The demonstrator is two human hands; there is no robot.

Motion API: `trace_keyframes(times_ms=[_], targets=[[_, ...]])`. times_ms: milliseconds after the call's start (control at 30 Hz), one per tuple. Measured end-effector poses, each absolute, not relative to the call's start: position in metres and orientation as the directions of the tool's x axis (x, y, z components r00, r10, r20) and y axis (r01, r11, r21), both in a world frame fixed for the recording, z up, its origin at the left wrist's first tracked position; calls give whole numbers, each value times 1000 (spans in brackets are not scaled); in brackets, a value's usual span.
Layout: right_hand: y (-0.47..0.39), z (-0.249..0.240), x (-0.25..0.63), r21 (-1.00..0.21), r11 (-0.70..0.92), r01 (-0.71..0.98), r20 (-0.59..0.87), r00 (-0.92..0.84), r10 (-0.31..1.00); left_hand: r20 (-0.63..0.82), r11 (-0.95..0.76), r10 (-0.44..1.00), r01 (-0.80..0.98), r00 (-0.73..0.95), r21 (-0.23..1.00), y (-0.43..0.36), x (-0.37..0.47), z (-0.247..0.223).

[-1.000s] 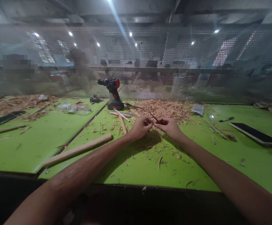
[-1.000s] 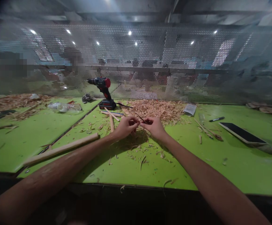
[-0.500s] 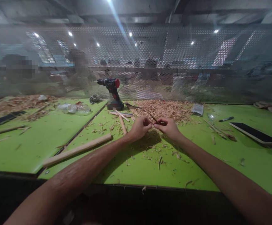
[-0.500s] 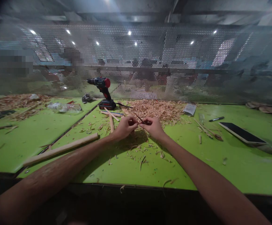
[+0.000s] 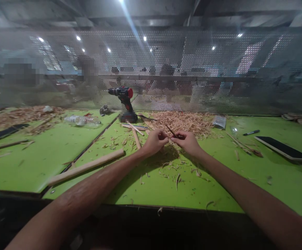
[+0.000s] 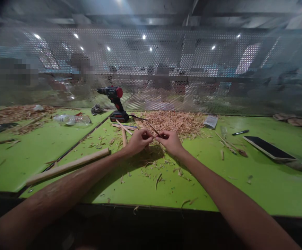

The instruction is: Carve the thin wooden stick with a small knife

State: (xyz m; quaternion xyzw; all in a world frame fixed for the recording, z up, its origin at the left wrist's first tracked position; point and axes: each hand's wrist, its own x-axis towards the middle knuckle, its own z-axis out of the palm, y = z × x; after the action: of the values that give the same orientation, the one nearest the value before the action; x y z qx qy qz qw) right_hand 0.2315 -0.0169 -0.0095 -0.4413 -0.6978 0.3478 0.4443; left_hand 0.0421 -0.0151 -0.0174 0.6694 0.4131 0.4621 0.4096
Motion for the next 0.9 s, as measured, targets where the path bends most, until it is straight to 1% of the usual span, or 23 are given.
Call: trace_keyframes(times_ms=[167, 333, 533, 667, 800, 900], targets=[[-17, -11, 231, -882, 368, 296, 314, -212, 925, 339, -373, 921, 179, 192, 910, -14, 43, -18], [-16, -10, 233, -879, 368, 305, 316, -206, 926, 349, -386, 907, 136, 234, 912, -14, 44, -19], [-14, -10, 234, -873, 379, 308, 323, -219, 921, 366, -400, 904, 138, 222, 906, -14, 43, -19], [-14, -10, 234, -870, 380, 314, 325, -214, 921, 375, -411, 903, 168, 208, 896, -13, 43, -19], [-15, -11, 232, -871, 375, 318, 322, -207, 924, 416, -444, 894, 214, 166, 870, -12, 44, -19], [-17, -10, 231, -875, 368, 316, 314, -207, 926, 425, -456, 889, 233, 172, 859, -12, 43, -20]])
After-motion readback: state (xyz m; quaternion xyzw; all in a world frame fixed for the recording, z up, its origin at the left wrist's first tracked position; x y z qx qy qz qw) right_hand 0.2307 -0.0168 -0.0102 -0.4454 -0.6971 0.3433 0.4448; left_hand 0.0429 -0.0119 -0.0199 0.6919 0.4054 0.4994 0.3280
